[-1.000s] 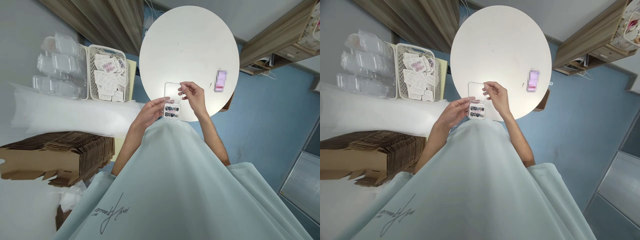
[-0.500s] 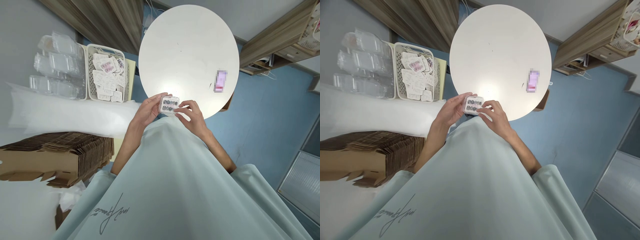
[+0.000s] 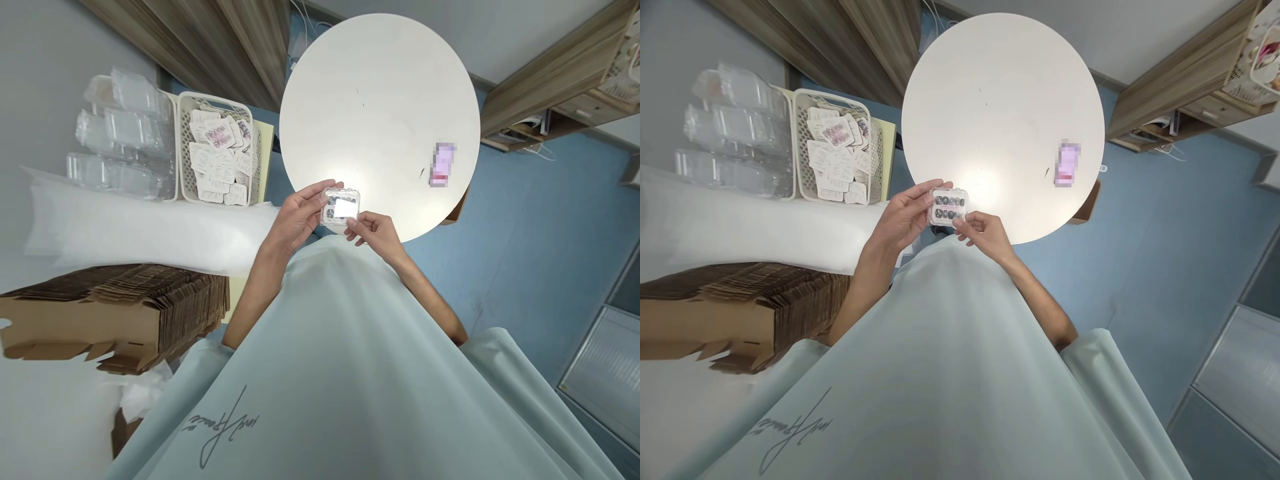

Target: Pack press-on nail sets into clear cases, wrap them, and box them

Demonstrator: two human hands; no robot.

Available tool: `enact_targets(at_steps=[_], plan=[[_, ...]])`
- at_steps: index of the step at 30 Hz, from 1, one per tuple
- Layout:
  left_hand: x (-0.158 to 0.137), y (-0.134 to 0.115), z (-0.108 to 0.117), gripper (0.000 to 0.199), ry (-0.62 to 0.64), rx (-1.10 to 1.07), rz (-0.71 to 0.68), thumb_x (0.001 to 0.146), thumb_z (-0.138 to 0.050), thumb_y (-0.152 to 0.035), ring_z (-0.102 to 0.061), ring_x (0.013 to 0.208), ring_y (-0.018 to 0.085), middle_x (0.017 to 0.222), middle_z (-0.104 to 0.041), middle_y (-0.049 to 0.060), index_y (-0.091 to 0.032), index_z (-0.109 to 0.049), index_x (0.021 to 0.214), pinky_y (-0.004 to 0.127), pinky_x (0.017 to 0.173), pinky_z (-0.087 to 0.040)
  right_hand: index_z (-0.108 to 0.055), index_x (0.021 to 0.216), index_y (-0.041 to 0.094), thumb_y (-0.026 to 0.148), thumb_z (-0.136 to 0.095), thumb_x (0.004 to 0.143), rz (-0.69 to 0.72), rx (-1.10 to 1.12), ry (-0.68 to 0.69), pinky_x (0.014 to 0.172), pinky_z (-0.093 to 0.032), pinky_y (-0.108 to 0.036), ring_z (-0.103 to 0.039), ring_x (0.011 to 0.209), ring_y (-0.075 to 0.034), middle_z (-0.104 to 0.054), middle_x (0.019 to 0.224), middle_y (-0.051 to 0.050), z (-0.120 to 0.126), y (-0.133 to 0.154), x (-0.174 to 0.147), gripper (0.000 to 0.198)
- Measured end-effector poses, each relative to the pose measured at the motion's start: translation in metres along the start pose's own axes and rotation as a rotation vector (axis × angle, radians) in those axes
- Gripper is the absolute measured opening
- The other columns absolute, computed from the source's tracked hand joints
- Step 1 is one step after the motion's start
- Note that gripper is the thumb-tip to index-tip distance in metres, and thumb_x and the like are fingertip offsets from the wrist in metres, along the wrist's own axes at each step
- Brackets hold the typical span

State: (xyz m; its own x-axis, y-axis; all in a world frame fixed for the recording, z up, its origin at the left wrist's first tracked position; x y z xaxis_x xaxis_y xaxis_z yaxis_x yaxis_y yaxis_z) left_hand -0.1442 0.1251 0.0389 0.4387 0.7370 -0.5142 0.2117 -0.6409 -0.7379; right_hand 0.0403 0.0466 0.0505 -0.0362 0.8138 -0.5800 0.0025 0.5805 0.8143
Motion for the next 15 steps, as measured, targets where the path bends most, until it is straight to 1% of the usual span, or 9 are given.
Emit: enact_targets(at_steps=[2, 4, 6, 7, 9, 11, 13, 15], plan=[[0.0, 0.001, 0.002, 0.058, -0.016, 0.011, -0.014, 0.096, -0.098, -0.05, -0.068, 0.156, 0.039, 0.167, -0.073, 0.015, -0.026, -0.082, 0.145, 0.051, 0.124, -0.063, -0.075, 0.089, 0.025, 0.094, -0.089, 0.081, -0.019, 0.041, 0.011, 0.069, -0.069, -0.032, -0.083, 0.084, -0.022, -0.086, 0.092, -0.006, -0.004, 0.001, 0.002, 0.071], [-0.002, 0.003, 0.008, 0.063, -0.057, 0.042, -0.027, 0.099, -0.095, -0.053, -0.067, 0.157, 0.037, 0.167, -0.073, 0.013, -0.031, -0.076, 0.155, 0.049, 0.124, -0.061, -0.073, 0.089, 0.025, 0.095, -0.089, 0.079, -0.015, 0.05, -0.008, 0.068, -0.069, -0.031, -0.083, 0.083, -0.021, -0.086, 0.091, -0.006, -0.005, 0.002, 0.004, 0.072], [-0.007, 0.007, 0.016, 0.072, -0.11, 0.106, -0.018, 0.1, -0.092, -0.059, -0.071, 0.152, 0.036, 0.159, -0.077, 0.014, -0.032, -0.069, 0.163, 0.048, 0.122, -0.061, -0.073, 0.089, 0.025, 0.096, -0.09, 0.078, -0.011, 0.044, -0.028, 0.068, -0.068, -0.03, -0.082, 0.083, -0.02, -0.085, 0.092, -0.005, -0.004, 0.002, 0.007, 0.073], [-0.009, 0.01, 0.02, 0.076, -0.128, 0.149, -0.002, 0.1, -0.091, -0.062, -0.074, 0.146, 0.036, 0.151, -0.081, 0.015, -0.03, -0.067, 0.165, 0.048, 0.119, -0.062, -0.073, 0.09, 0.025, 0.096, -0.09, 0.077, -0.012, 0.039, -0.037, 0.067, -0.068, -0.029, -0.082, 0.082, -0.02, -0.085, 0.092, -0.005, -0.004, 0.001, 0.01, 0.074], [-0.016, 0.013, 0.026, 0.082, -0.142, 0.248, 0.032, 0.097, -0.091, -0.068, -0.082, 0.128, 0.035, 0.13, -0.086, 0.015, -0.024, -0.069, 0.162, 0.047, 0.112, -0.064, -0.073, 0.092, 0.025, 0.097, -0.09, 0.074, -0.014, 0.034, -0.051, 0.066, -0.066, -0.028, -0.08, 0.08, -0.019, -0.085, 0.091, -0.005, -0.003, -0.001, 0.015, 0.076], [-0.021, 0.015, 0.03, 0.081, -0.142, 0.344, 0.048, 0.093, -0.093, -0.071, -0.084, 0.112, 0.032, 0.116, -0.088, 0.013, -0.021, -0.073, 0.154, 0.044, 0.102, -0.065, -0.073, 0.091, 0.025, 0.099, -0.09, 0.072, -0.018, 0.033, -0.054, 0.065, -0.065, -0.027, -0.079, 0.079, -0.018, -0.084, 0.09, -0.004, -0.004, -0.003, 0.02, 0.078], [-0.024, 0.015, 0.033, 0.077, -0.16, 0.404, 0.037, 0.089, -0.095, -0.07, -0.084, 0.103, 0.029, 0.112, -0.088, 0.011, -0.022, -0.077, 0.147, 0.04, 0.093, -0.065, -0.073, 0.09, 0.024, 0.1, -0.089, 0.071, -0.024, 0.03, -0.043, 0.065, -0.064, -0.026, -0.079, 0.078, -0.018, -0.084, 0.09, -0.004, -0.006, -0.006, 0.025, 0.08], [-0.023, 0.016, 0.037, 0.073, -0.187, 0.427, 0.016, 0.088, -0.095, -0.068, -0.083, 0.098, 0.027, 0.112, -0.088, 0.01, -0.022, -0.077, 0.143, 0.038, 0.087, -0.065, -0.072, 0.089, 0.024, 0.101, -0.089, 0.071, -0.029, 0.024, -0.03, 0.064, -0.064, -0.025, -0.079, 0.078, -0.017, -0.084, 0.09, -0.005, -0.009, -0.008, 0.029, 0.081]])
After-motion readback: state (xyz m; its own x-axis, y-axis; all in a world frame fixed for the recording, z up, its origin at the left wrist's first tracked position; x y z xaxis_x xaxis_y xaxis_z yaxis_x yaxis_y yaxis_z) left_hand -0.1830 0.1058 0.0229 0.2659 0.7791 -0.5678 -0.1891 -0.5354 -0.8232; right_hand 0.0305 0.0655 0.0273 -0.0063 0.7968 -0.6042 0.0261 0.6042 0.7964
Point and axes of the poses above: each hand's wrist, its own x-axis towards the middle knuckle, its own z-axis out of the back of the hand, y = z × x, the point moved 6 cm from there along x, towards the middle knuckle
